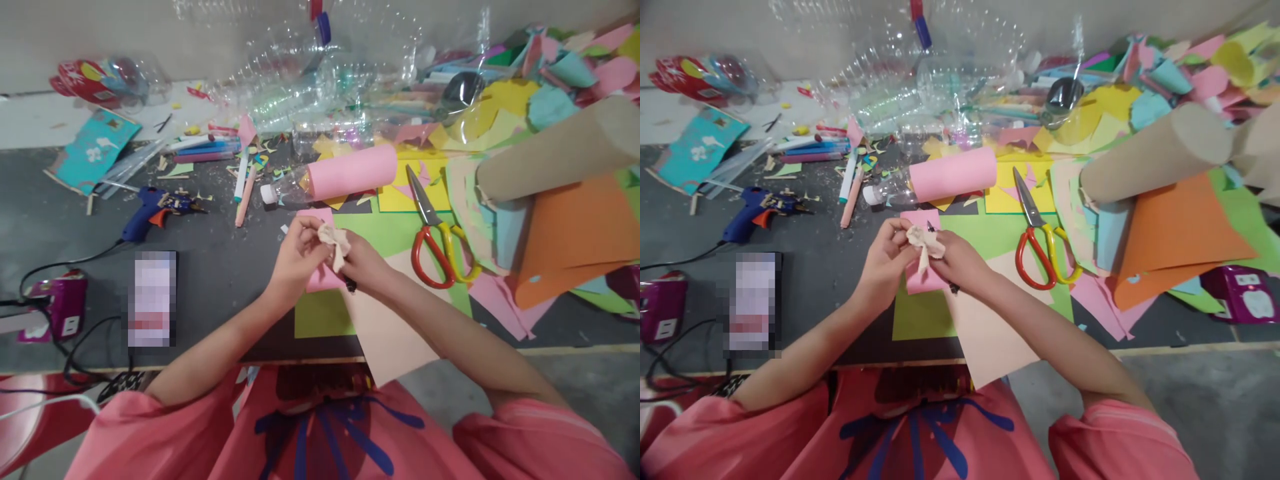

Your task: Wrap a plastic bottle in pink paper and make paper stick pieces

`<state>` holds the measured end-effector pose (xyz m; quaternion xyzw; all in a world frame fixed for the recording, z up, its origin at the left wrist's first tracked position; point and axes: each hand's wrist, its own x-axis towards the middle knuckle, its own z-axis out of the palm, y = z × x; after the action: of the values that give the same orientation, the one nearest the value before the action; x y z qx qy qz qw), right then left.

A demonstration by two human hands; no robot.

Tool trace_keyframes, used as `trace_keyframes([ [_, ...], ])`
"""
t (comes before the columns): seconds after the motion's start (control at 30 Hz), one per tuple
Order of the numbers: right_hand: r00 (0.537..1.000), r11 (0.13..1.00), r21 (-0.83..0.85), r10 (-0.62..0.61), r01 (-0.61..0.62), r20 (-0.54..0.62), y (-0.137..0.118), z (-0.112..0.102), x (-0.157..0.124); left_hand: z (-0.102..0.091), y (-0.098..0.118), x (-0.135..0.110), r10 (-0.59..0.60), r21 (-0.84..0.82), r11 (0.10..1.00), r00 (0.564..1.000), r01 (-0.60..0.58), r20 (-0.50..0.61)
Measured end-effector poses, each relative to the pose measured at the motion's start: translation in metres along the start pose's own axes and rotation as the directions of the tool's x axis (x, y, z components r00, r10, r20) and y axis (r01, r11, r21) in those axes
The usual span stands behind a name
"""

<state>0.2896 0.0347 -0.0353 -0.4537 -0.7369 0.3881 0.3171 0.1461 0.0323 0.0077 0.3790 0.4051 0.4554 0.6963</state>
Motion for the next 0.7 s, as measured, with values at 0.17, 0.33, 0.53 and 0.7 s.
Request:
trace_keyframes([
  [0.17, 0.987, 0.904, 0.409, 0.156, -0.122, -0.049, 0.002, -0.002, 0.0, -0.02, -0.032, 0.022, 0.077, 0.129, 0.99, 0.989, -0.061, -0.123],
  [0.33, 0.972, 0.938, 0.338, 0.147, -0.077, -0.185, -0.005, -0.034, 0.003, -0.022, -0.034, 0.02, 0.128, 0.225, 0.967, 0.991, -0.115, -0.044],
  [0.53, 0.435, 0.931, -0.132, 0.031, -0.34, -0.9, 0.03, -0.143, 0.011, -0.022, -0.038, 0.017, 0.126, 0.294, 0.948, 0.992, -0.118, -0.009],
  [0.7, 0.602, 0.604, -0.385, 0.204, -0.698, -0.772, 0.034, -0.16, 0.003, -0.024, -0.042, 0.016, 0.177, 0.443, 0.877, 0.982, -0.186, 0.061],
])
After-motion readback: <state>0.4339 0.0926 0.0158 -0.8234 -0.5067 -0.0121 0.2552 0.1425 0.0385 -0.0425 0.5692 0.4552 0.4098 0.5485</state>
